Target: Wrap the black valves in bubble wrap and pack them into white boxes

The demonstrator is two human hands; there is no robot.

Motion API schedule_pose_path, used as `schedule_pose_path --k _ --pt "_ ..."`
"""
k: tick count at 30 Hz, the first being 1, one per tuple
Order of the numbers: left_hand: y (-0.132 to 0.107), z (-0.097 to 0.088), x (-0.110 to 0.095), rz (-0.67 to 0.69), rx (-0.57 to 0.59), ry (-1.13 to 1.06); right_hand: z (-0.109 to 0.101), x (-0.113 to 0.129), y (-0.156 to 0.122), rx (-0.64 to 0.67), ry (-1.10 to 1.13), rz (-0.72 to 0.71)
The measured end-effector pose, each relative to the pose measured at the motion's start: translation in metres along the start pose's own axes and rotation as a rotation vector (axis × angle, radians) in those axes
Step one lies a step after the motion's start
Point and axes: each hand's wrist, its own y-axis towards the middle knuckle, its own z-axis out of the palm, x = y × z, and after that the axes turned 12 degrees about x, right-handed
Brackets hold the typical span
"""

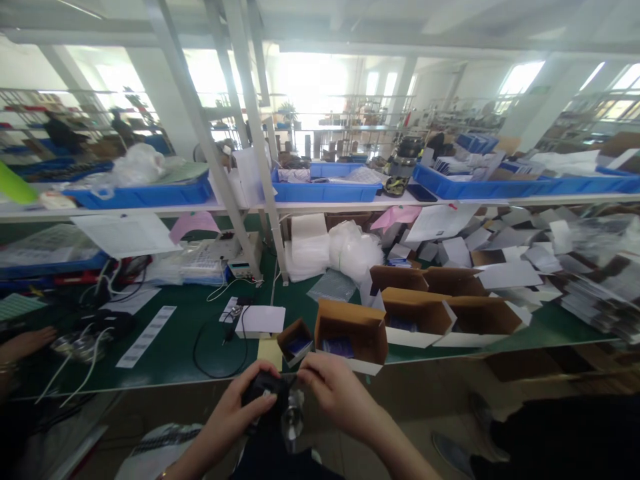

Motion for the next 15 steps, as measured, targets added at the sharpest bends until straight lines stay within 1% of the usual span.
schedule_pose_path --k 2,3,4,6,8,10,12,13,15 --pt "-0.003 0.000 0.001 -0.068 0.053 -0.273 0.007 -0.020 0.019 -0.023 0.184 -0.012" --pt "-0.002 -0.001 0.002 -0.100 0.041 -0.425 0.015 -0.029 0.025 -0.045 0.264 -0.008" --pt "0.000 -0.002 0.003 -0.134 0.008 -0.558 0.024 -0.036 0.030 -0.071 0.303 -0.004" --pt "0.008 -0.008 0.007 -0.198 -0.090 -0.721 0.038 -0.044 0.035 -0.128 0.246 -0.013" --pt "0.023 -0.021 0.015 -0.234 -0.158 -0.760 0.044 -0.047 0.040 -0.115 0.141 -0.027" --pt "0.043 -0.038 0.026 -0.243 -0.156 -0.760 0.043 -0.049 0.052 -0.043 0.096 0.017" --pt "0.066 -0.059 0.035 -0.256 -0.120 -0.746 0.037 -0.052 0.071 -0.011 0.101 0.113" --pt "0.079 -0.070 0.038 -0.263 -0.095 -0.712 0.034 -0.053 0.083 -0.021 0.114 0.162" --pt "0.109 -0.091 0.038 -0.248 -0.004 -0.552 0.027 -0.057 0.105 -0.070 0.163 0.251"
